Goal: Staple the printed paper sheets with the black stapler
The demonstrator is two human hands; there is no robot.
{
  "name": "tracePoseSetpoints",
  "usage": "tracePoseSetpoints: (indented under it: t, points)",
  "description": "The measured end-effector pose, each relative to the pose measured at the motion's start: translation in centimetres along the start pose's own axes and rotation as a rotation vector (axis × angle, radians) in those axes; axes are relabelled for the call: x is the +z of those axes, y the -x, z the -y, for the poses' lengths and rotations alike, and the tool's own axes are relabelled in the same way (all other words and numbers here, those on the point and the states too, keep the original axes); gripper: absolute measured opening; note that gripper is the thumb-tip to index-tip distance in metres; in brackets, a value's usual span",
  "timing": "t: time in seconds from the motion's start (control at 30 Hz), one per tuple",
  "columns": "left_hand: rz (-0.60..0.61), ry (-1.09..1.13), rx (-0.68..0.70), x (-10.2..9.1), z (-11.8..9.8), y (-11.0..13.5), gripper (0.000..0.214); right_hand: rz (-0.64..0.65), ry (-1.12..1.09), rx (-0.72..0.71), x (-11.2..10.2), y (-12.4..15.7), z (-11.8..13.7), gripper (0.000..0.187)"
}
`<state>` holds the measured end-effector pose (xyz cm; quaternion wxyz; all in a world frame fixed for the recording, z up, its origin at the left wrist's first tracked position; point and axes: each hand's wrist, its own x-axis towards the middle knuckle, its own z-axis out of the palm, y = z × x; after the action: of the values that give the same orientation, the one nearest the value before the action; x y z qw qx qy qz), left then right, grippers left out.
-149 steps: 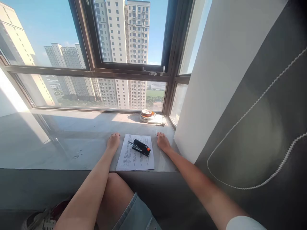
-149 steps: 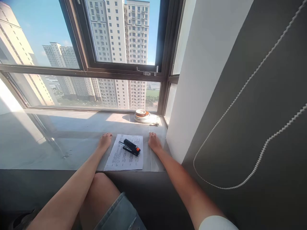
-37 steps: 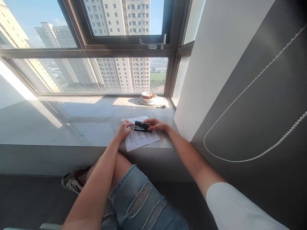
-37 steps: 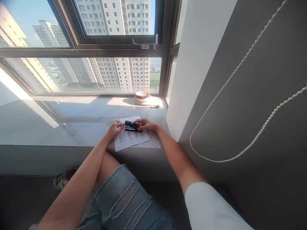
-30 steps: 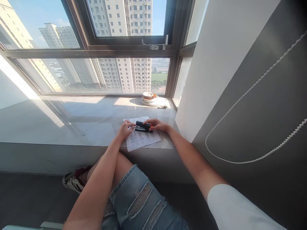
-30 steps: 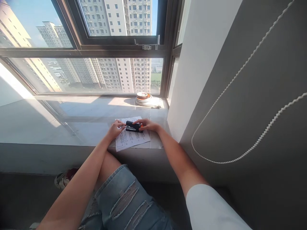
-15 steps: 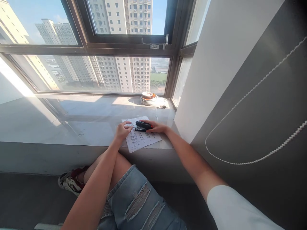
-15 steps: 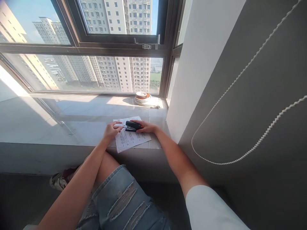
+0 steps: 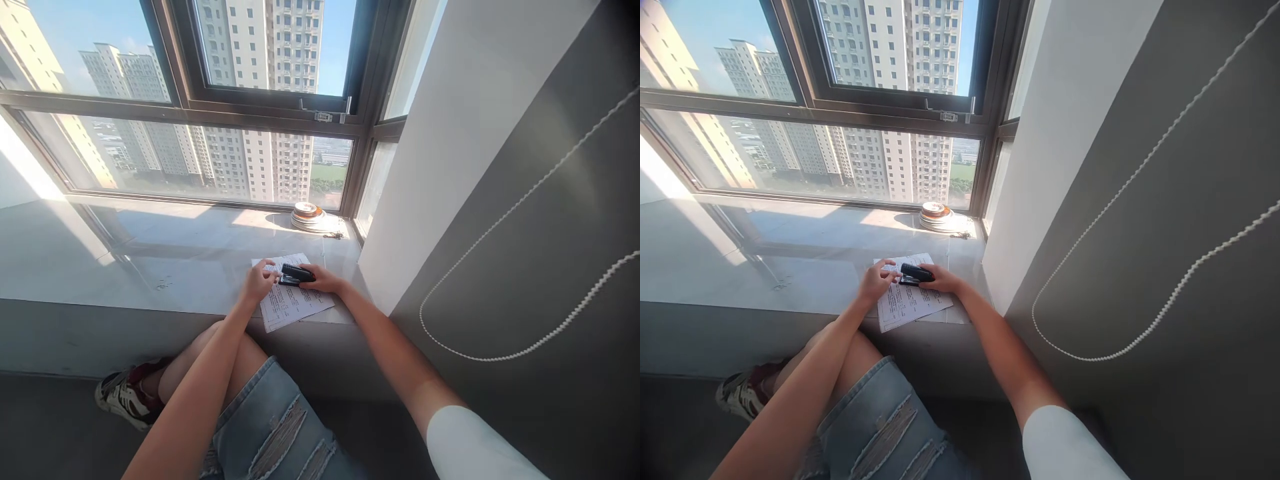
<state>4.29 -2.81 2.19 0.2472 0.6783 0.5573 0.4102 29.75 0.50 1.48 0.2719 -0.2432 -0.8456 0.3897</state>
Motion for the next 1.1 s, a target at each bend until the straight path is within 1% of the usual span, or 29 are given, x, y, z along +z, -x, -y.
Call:
tracePoseSetpoints:
  t: [0.07, 0.13, 0.17, 0.23, 0.3, 0.33, 0.4, 0.43, 0.47, 0.53, 0.57, 0.6, 0.63, 0.67, 0.73, 0.77, 0.87, 0.9, 0.97, 1.03, 1.1]
  points:
    - [-0.091, -0.038, 0.002, -0.2, 0.6, -0.1, 0.020, -0.058, 0.012, 0.048, 0.6, 1.5, 0.7, 0.056]
    - [-0.169, -0.054, -0.011, -0.5, 1.3, -0.1, 0.013, -0.087, 0.025, 0.118, 1.0, 3.7, 1.5, 0.055]
    - [-0.193, -0.048, -0.026, -0.7, 1.6, -0.1, 0.011, -0.128, 0.031, 0.157, 1.0, 4.9, 1.8, 0.056]
    - [-0.214, -0.018, -0.063, -1.0, 2.1, -0.2, 0.008, -0.213, 0.055, 0.237, 0.9, 7.1, 2.5, 0.056]
    - [-0.224, 0.006, -0.092, -1.3, 2.4, -0.2, 0.007, -0.257, 0.092, 0.300, 0.7, 8.6, 2.9, 0.050]
    - [-0.229, 0.016, -0.100, -1.4, 2.5, -0.2, 0.007, -0.259, 0.102, 0.317, 0.7, 8.9, 2.9, 0.051]
    - [-0.239, 0.033, -0.102, -1.6, 2.6, -0.2, 0.006, -0.250, 0.089, 0.319, 0.4, 9.0, 2.8, 0.055]
    - [-0.243, 0.041, -0.101, -1.7, 2.6, -0.1, 0.005, -0.272, 0.069, 0.307, 0.2, 8.8, 2.6, 0.056]
    - [-0.247, 0.051, -0.102, -1.8, 2.5, -0.1, 0.005, -0.335, 0.047, 0.294, -0.1, 8.4, 2.3, 0.055]
    - [-0.264, 0.072, -0.111, -2.2, 2.4, 0.1, 0.005, -0.555, 0.035, 0.291, -1.2, 7.5, 1.6, 0.059]
    - [-0.282, 0.080, -0.114, -2.3, 2.3, 0.2, 0.005, -0.671, 0.062, 0.312, -1.9, 7.0, 1.2, 0.061]
    - [-0.306, 0.082, -0.109, -2.5, 2.2, 0.3, 0.006, -0.753, 0.114, 0.345, -2.7, 6.3, 0.8, 0.060]
    - [-0.332, 0.078, -0.095, -2.6, 2.0, 0.5, 0.005, -0.782, 0.188, 0.386, -3.4, 5.5, 0.4, 0.056]
    - [-0.357, 0.065, -0.073, -2.7, 1.7, 0.6, 0.005, -0.764, 0.276, 0.421, -4.0, 4.7, -0.1, 0.052]
    - [-0.394, 0.002, -0.050, -2.8, 1.4, 0.9, 0.011, -0.653, 0.464, 0.455, -4.6, 2.8, -1.2, 0.051]
    - [-0.405, -0.049, -0.064, -2.8, 1.4, 1.1, 0.016, -0.585, 0.555, 0.490, -4.5, 1.8, -1.8, 0.054]
    - [-0.422, -0.228, -0.220, -2.6, 1.8, 1.3, 0.023, -0.404, 0.728, 0.656, -3.1, -0.6, -3.6, 0.068]
    - [-0.408, -0.270, -0.268, -2.5, 2.0, 1.2, 0.023, -0.353, 0.751, 0.701, -2.5, -1.1, -4.1, 0.072]
    - [-0.344, -0.307, -0.305, -2.4, 2.5, 1.1, 0.022, -0.266, 0.785, 0.733, -1.7, -1.6, -5.0, 0.075]
    - [-0.277, -0.308, -0.296, -2.3, 2.5, 1.0, 0.023, -0.215, 0.838, 0.731, -1.4, -1.6, -5.5, 0.076]
    - [-0.265, -0.297, -0.284, -2.2, 2.0, 1.1, 0.024, -0.189, 0.867, 0.727, -1.3, -1.7, -5.8, 0.077]
